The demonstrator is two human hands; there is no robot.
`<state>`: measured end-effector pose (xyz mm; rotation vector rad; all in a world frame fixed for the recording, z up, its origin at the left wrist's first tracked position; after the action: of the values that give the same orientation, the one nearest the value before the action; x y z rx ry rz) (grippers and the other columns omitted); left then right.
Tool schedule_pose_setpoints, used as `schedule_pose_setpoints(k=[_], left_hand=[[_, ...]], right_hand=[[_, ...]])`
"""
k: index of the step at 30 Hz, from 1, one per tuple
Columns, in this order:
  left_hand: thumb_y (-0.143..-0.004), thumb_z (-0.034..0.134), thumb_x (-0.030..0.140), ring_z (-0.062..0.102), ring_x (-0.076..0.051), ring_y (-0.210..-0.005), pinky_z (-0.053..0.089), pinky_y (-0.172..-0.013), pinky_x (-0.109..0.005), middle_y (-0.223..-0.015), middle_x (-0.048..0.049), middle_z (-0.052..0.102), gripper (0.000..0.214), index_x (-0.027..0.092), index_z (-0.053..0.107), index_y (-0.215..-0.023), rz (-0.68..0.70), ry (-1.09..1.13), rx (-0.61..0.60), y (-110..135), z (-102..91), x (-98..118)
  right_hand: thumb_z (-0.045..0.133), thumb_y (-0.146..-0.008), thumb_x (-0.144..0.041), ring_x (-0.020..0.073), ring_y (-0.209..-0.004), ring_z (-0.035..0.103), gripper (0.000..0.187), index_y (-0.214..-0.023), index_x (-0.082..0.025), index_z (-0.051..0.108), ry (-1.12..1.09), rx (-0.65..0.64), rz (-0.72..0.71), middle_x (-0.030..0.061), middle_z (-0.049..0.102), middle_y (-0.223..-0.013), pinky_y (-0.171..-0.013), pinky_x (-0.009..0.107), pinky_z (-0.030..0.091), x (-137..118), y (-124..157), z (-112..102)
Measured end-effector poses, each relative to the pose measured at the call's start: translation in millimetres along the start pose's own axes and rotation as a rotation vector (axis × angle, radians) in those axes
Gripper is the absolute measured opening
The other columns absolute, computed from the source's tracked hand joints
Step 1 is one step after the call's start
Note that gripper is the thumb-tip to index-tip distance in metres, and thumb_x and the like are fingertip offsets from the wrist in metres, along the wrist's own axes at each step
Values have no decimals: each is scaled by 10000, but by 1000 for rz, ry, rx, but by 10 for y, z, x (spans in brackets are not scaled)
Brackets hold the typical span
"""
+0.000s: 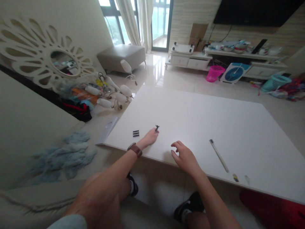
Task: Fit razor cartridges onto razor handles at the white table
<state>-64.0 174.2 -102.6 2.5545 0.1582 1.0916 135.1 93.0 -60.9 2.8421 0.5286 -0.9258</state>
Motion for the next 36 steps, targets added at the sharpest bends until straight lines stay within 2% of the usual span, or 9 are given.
schedule_pose_setpoints(k=[2, 5, 8, 12, 18, 22, 25, 28, 36], left_hand=[[-958, 413, 242, 602, -138, -636, 446, -567, -218, -731, -29, 615, 268, 138, 601, -1120, 113, 198, -166, 114, 323, 251], [-886, 536, 202, 597, -122, -639, 478, -604, -220, -743, -22, 590, 182, 117, 628, -1019, 285, 439, -265, 255, 559, 499], [-843, 616, 202, 592, -118, -617, 468, -578, -211, -714, 6, 573, 242, 131, 601, -1073, 287, 533, -304, 321, 647, 520], [-772, 723, 192, 581, -119, -647, 447, -599, -207, -721, 29, 575, 417, 167, 551, -1150, 337, 467, -220, 368, 641, 498], [-693, 843, 270, 599, -232, -1005, 488, -896, -347, -1080, -91, 604, 605, 184, 531, -1204, 411, 73, -83, 286, 314, 405], [-833, 720, 348, 455, -418, -1253, 425, -986, -498, -1327, -241, 456, 543, 130, 503, -1281, 50, -460, 164, 87, -170, -13], [-884, 636, 402, 439, -499, -1255, 424, -954, -537, -1372, -308, 393, 568, 84, 465, -1323, -175, -622, 149, 15, -385, -334], [-898, 594, 363, 516, -467, -1175, 450, -908, -493, -1351, -317, 412, 540, 81, 450, -1336, -268, -649, 153, -16, -490, -541], [-823, 562, 91, 562, -309, -1110, 456, -930, -366, -1186, -219, 565, 456, 105, 504, -1275, -71, -619, 207, -115, -483, -569]], right_hand=[[520, -946, -237, 200, -835, 619, 152, -1062, -190, 607, 4, 69, 55, 70, 636, -1039, -765, 320, 455, 44, -37, 7], [488, -971, -311, 206, -813, 630, 223, -1088, -178, 623, -90, 162, 151, 77, 668, -1005, -756, 326, 451, 121, -95, -3], [486, -963, -345, 204, -780, 636, 233, -997, -182, 649, -181, 216, 210, 64, 690, -931, -735, 317, 441, 160, -128, -23], [502, -939, -378, 212, -779, 630, 268, -810, -185, 635, -315, 243, 210, 53, 693, -819, -732, 313, 437, 143, -135, -34], [510, -933, -437, 219, -816, 635, 287, -852, -184, 618, -484, 372, 291, 59, 693, -844, -740, 313, 447, 197, -136, -96], [498, -939, -435, 208, -798, 617, 265, -851, -199, 580, -468, 411, 306, 40, 658, -816, -709, 299, 432, 222, -139, -147], [480, -949, -438, 204, -776, 610, 271, -859, -204, 583, -450, 380, 292, 39, 648, -813, -653, 283, 422, 192, -132, -167], [472, -955, -435, 200, -735, 599, 275, -857, -204, 586, -432, 361, 282, 44, 647, -807, -616, 274, 423, 145, -117, -198], [467, -966, -383, 181, -683, 566, 256, -857, -200, 610, -382, 366, 211, 30, 627, -777, -591, 267, 403, 85, -42, -320]])
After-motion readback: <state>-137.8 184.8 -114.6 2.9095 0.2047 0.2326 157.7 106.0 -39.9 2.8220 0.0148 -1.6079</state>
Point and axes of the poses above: each hand's wrist, its own y-axis away from the middle knuckle, its own z-axis out of the palm, x = y × z, the point moved 5 cm from there along -y, towards the middle knuckle
